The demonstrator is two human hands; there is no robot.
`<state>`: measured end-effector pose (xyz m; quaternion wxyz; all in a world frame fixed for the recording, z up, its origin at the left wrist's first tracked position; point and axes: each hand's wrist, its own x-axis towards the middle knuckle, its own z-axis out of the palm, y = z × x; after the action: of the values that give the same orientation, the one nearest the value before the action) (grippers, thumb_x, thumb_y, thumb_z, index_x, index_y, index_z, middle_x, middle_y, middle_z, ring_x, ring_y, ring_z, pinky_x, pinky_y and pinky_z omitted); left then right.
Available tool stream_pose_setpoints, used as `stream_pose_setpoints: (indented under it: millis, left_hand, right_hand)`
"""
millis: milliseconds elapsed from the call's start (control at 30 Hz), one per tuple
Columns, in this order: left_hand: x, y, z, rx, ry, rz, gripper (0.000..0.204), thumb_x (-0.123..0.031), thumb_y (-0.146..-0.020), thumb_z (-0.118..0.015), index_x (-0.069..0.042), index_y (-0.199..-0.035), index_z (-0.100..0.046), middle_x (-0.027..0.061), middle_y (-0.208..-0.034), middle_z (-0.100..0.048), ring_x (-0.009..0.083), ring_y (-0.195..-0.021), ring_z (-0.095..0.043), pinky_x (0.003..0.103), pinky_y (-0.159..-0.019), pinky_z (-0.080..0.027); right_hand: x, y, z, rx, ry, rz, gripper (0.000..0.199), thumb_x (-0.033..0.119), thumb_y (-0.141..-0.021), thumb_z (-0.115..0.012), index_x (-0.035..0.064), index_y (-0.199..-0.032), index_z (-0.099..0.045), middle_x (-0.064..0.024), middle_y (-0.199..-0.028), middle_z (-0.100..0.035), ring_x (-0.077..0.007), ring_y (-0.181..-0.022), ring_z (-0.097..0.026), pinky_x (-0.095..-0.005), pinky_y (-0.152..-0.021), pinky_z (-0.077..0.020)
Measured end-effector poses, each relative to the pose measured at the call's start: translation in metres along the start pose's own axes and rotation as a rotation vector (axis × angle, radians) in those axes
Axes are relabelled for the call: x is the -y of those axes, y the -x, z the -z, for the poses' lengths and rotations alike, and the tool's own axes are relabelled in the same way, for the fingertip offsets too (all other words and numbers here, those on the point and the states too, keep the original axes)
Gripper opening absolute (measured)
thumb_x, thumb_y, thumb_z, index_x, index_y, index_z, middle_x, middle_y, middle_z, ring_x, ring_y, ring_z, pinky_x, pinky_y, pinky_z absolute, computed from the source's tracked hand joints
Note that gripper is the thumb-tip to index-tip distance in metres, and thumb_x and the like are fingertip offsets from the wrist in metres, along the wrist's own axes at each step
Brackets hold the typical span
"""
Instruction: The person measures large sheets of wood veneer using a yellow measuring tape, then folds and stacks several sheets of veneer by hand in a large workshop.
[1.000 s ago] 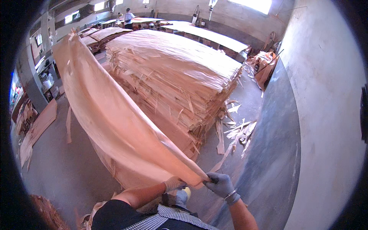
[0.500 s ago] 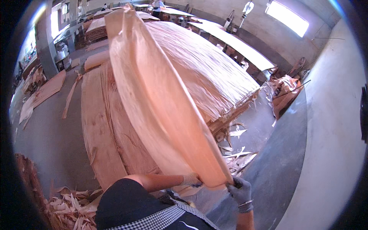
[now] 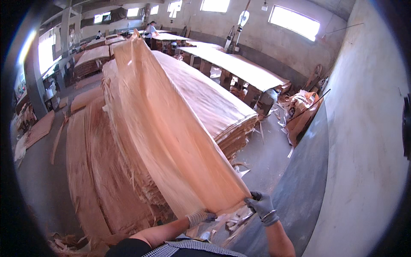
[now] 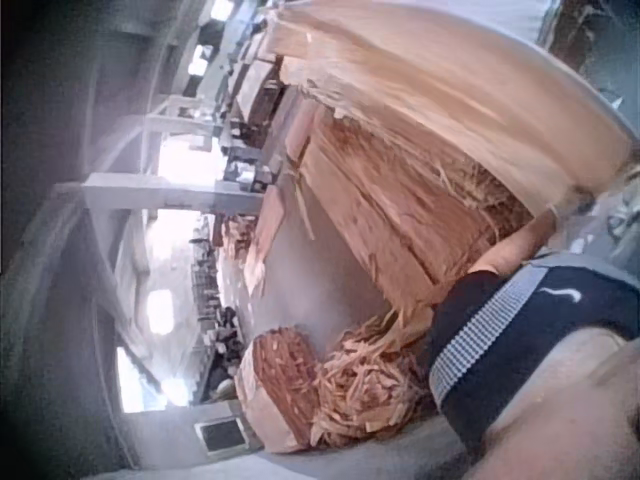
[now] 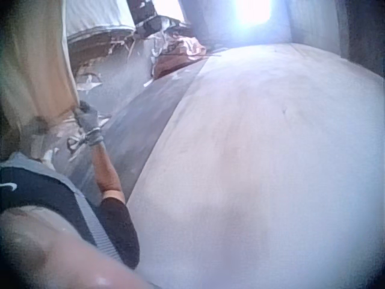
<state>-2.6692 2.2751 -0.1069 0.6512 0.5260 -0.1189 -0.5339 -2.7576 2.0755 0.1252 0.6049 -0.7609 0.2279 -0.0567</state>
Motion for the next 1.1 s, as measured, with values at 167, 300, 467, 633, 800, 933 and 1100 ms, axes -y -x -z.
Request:
stream_pose_setpoints:
  millis: [167,300,467,633,800,933,1100]
  left_hand:
    - [-0.044,-0.096,-0.045,-0.011,0.017,0.041,0.023,-0.021,-0.081,-0.065,-0.002,-0.095,-0.062,0.0041,-0.081,-0.063,0.0123,-0.069,-0.057,0.025,-0.061,-0.048]
    - [-0.097,-0.161,-0.093,0.002,-0.123,0.093,0.021,-0.02,-0.081,-0.065,-0.002,-0.091,-0.063,0.0043,-0.079,-0.062,0.0124,-0.068,-0.057,0.024,-0.059,-0.048]
    - [-0.111,-0.273,-0.104,0.027,-0.164,0.094,0.024,-0.022,-0.078,-0.067,-0.002,-0.089,-0.064,0.0033,-0.077,-0.063,0.0129,-0.067,-0.058,0.026,-0.059,-0.049]
    - [-0.141,-0.416,-0.11,0.086,-0.306,0.036,0.026,-0.024,-0.077,-0.067,-0.003,-0.092,-0.064,0.0024,-0.075,-0.062,0.0122,-0.066,-0.058,0.027,-0.06,-0.05]
    - [-0.196,-0.573,-0.158,0.161,-0.339,0.091,0.026,-0.025,-0.078,-0.066,-0.003,-0.092,-0.065,0.0029,-0.079,-0.063,0.0122,-0.07,-0.059,0.027,-0.064,-0.05]
    - [-0.236,-0.675,-0.185,0.21,-0.291,0.17,0.022,-0.023,-0.078,-0.065,-0.004,-0.089,-0.065,0.0026,-0.078,-0.063,0.0122,-0.069,-0.058,0.026,-0.063,-0.05]
    - [-0.28,-0.819,-0.204,0.256,-0.315,0.12,0.018,-0.019,-0.078,-0.066,-0.004,-0.088,-0.064,0.0023,-0.077,-0.061,0.0103,-0.067,-0.054,0.023,-0.063,-0.045]
  right_hand:
    - [-0.009,-0.081,0.098,0.011,0.041,0.043,0.015,0.008,-0.073,-0.068,0.0016,-0.087,-0.065,0.0008,-0.057,-0.055,-0.0049,-0.044,-0.046,-0.0206,-0.039,-0.0357]
    - [-0.019,-0.135,0.168,-0.03,-0.007,-0.016,0.011,0.005,-0.074,-0.067,-0.0002,-0.082,-0.063,-0.0003,-0.057,-0.054,-0.0059,-0.042,-0.046,-0.0204,-0.036,-0.0348]
    - [-0.05,-0.222,0.243,-0.038,-0.076,-0.056,0.011,0.005,-0.073,-0.067,-0.0008,-0.082,-0.063,-0.0011,-0.056,-0.054,-0.0064,-0.041,-0.045,-0.0208,-0.035,-0.034]
    - [-0.07,-0.322,0.323,-0.085,-0.044,-0.044,0.012,0.004,-0.072,-0.068,-0.0013,-0.081,-0.063,-0.0018,-0.055,-0.054,-0.0067,-0.04,-0.045,-0.0208,-0.035,-0.0336]
    - [-0.062,-0.418,0.435,-0.126,0.028,-0.056,0.013,0.003,-0.072,-0.067,-0.0019,-0.084,-0.064,-0.0013,-0.057,-0.054,-0.0064,-0.042,-0.046,-0.0207,-0.037,-0.0337]
    - [-0.057,-0.49,0.512,-0.146,-0.003,-0.079,0.015,0.005,-0.072,-0.068,-0.0009,-0.085,-0.064,0.0003,-0.058,-0.054,-0.0051,-0.044,-0.045,-0.0204,-0.039,-0.0343]
    - [-0.08,-0.599,0.601,-0.152,0.016,-0.091,0.016,0.002,-0.073,-0.066,-0.0021,-0.088,-0.063,0.0,-0.061,-0.055,-0.0055,-0.046,-0.046,-0.0204,-0.039,-0.0346]
